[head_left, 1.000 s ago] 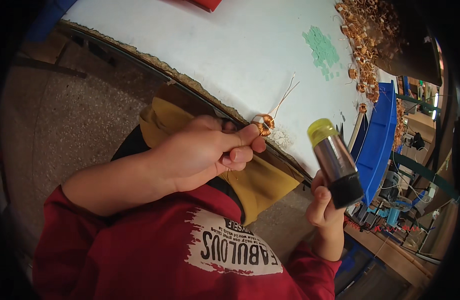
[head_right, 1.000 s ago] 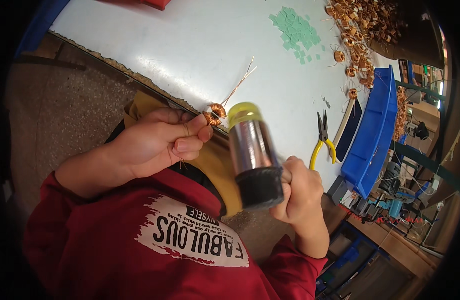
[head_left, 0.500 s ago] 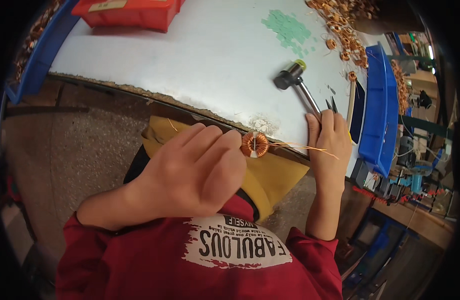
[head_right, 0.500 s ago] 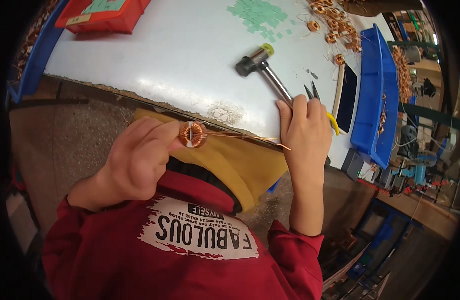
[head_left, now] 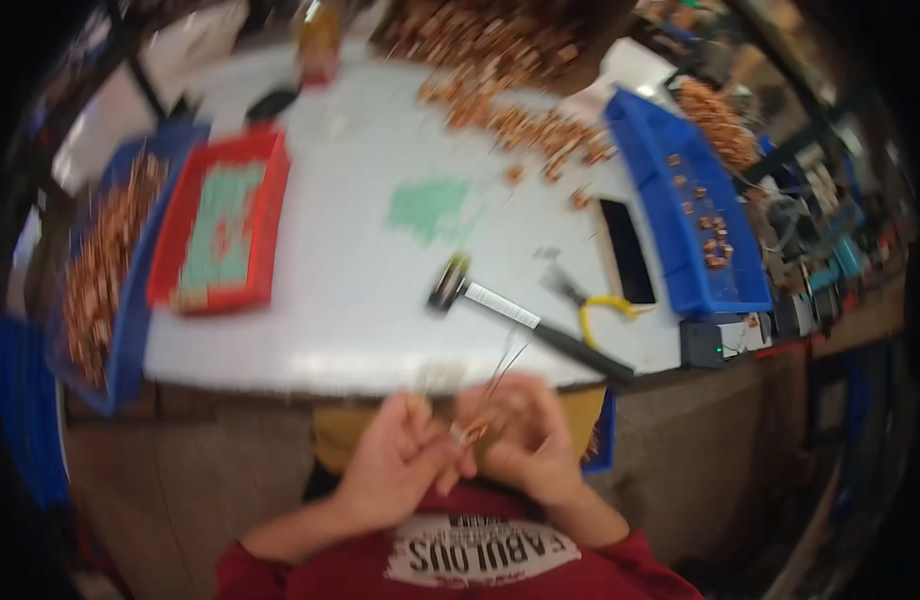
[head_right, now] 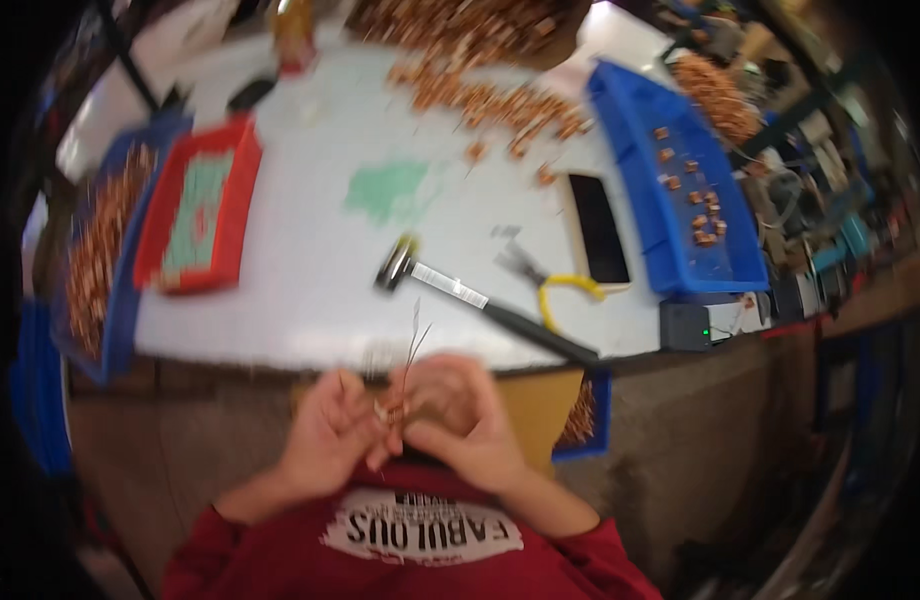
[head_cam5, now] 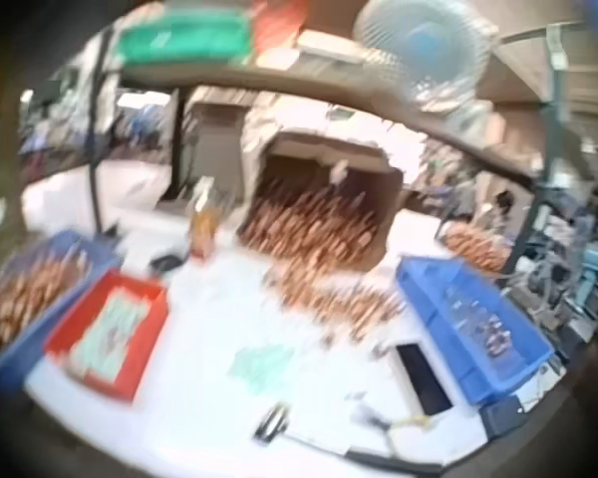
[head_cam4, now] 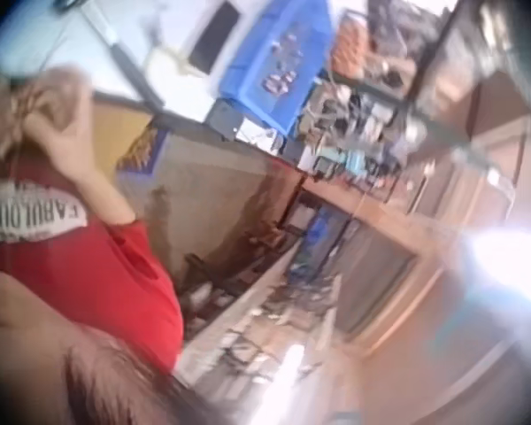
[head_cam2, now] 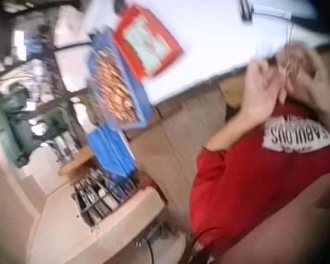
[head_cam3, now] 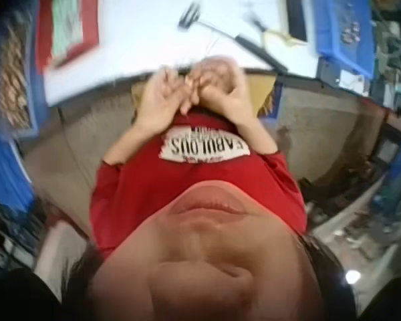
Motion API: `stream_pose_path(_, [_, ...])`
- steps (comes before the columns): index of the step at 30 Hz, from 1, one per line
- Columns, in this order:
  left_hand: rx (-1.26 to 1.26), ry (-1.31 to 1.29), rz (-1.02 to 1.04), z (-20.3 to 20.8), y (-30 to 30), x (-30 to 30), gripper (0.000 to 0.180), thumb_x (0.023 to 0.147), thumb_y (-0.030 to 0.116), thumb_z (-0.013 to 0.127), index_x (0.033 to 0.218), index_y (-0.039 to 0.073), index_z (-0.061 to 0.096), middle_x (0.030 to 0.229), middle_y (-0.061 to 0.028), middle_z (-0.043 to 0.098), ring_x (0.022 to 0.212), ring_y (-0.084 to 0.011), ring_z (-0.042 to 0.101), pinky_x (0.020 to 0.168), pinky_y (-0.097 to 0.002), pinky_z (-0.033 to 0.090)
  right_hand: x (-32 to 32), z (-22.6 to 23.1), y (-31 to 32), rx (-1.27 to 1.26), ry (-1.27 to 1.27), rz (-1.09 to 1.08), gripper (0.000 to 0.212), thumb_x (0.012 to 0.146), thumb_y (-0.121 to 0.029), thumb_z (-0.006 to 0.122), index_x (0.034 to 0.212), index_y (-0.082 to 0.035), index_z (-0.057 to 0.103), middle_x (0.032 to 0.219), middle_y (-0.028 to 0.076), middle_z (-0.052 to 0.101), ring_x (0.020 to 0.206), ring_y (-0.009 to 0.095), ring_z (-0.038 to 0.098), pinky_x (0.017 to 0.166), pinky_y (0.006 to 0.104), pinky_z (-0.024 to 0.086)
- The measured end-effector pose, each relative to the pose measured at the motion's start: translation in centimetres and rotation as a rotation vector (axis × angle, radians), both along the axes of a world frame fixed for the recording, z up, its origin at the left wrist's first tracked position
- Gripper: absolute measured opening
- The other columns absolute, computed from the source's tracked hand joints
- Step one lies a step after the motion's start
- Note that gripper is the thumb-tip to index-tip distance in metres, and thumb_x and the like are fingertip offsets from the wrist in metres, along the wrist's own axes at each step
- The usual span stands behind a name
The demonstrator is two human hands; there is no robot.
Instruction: The person is assembling small copper components by inserting wires and tapping them with a hammer on a workbench.
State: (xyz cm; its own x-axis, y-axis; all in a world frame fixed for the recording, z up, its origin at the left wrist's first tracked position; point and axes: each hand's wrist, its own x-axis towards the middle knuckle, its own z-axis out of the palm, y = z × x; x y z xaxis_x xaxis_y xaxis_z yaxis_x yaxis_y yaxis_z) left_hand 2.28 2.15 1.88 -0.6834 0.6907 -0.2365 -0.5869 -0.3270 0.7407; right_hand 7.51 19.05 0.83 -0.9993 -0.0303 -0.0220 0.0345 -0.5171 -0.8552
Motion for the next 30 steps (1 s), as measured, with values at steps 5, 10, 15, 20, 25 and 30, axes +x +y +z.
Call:
stream_pose_path(5, [-0.018, 0.066, 0.019, -1.2, 0.8, 0.6, 0.024, 0.09, 0.002, 0.053, 0.084, 0.01, 0.032, 0.071, -0.0133, 0.056, 0.051, -0.0153, 0.048, 0.047, -0.0213, 0.041, -0.1, 0.0, 0.1, -0.147, -0.014, 0.002, 0.044, 0.085, 0.004, 0.059, 0.124, -0.003, 0.039, 0.111, 0.018, 0.057, 0.09, 0.022, 0.059, 0.08, 0.029, 0.05])
stream_pose_path(10, [0.164, 0.317, 0.065, -5.3, 1.4, 0.4, 0.01, 0.093, 0.008, 0.053, 0.097, 0.007, 0.044, 0.073, -0.0035, 0.05, 0.054, -0.0071, 0.04, 0.05, -0.016, 0.034, 0.0, 0.2, 0.7, -0.033, -0.051, -0.005, 0.038, 0.086, -0.003, 0.063, 0.119, -0.001, 0.045, 0.105, 0.015, 0.061, 0.092, 0.017, 0.059, 0.08, 0.0249, 0.049])
stream_pose_path(15, [0.241, 0.271, -0.019, -5.4, 1.4, -0.3, 0.02, 0.09, 0.004, 0.057, 0.092, 0.01, 0.039, 0.077, -0.0072, 0.054, 0.057, -0.0089, 0.044, 0.051, -0.0163, 0.037, 0.7, 1.0, 0.9, 0.039, 0.013, -0.026, 0.036, 0.085, -0.009, 0.065, 0.115, 0.002, 0.047, 0.103, 0.014, 0.063, 0.089, 0.015, 0.06, 0.078, 0.0231, 0.048])
stream_pose_path(20, [0.203, 0.239, -0.025, -2.0, 1.9, 0.8, 0.02, 0.09, 0.003, 0.057, 0.092, 0.01, 0.039, 0.082, -0.0097, 0.057, 0.058, -0.0093, 0.046, 0.053, -0.016, 0.038, 0.8, 1.0, 1.0, 0.083, 0.028, -0.05, 0.036, 0.085, -0.008, 0.065, 0.114, 0.002, 0.047, 0.101, 0.012, 0.064, 0.087, 0.015, 0.061, 0.077, 0.0227, 0.048])
stream_pose_path(25, [0.243, 0.327, -0.029, -2.5, 1.6, 0.8, 0.011, 0.093, 0.006, 0.052, 0.097, 0.01, 0.043, 0.083, -0.0106, 0.057, 0.058, -0.0095, 0.047, 0.053, -0.0161, 0.038, 1.2, 1.7, 0.8, 0.059, 0.02, -0.045, 0.036, 0.083, -0.005, 0.067, 0.114, -0.001, 0.048, 0.097, 0.012, 0.064, 0.089, 0.014, 0.06, 0.081, 0.0219, 0.047])
stream_pose_path(30, [-0.069, 0.192, 0.039, 1.8, 2.5, 2.0, 0.018, 0.091, 0.002, 0.052, 0.098, 0.006, 0.036, 0.089, -0.0187, 0.06, 0.069, -0.0222, 0.059, 0.066, -0.0271, 0.05, 1.8, 1.9, 1.6, -0.055, -0.057, -0.051, 0.034, 0.083, -0.004, 0.067, 0.111, 0.0, 0.049, 0.096, 0.013, 0.064, 0.084, 0.015, 0.062, 0.076, 0.0228, 0.049])
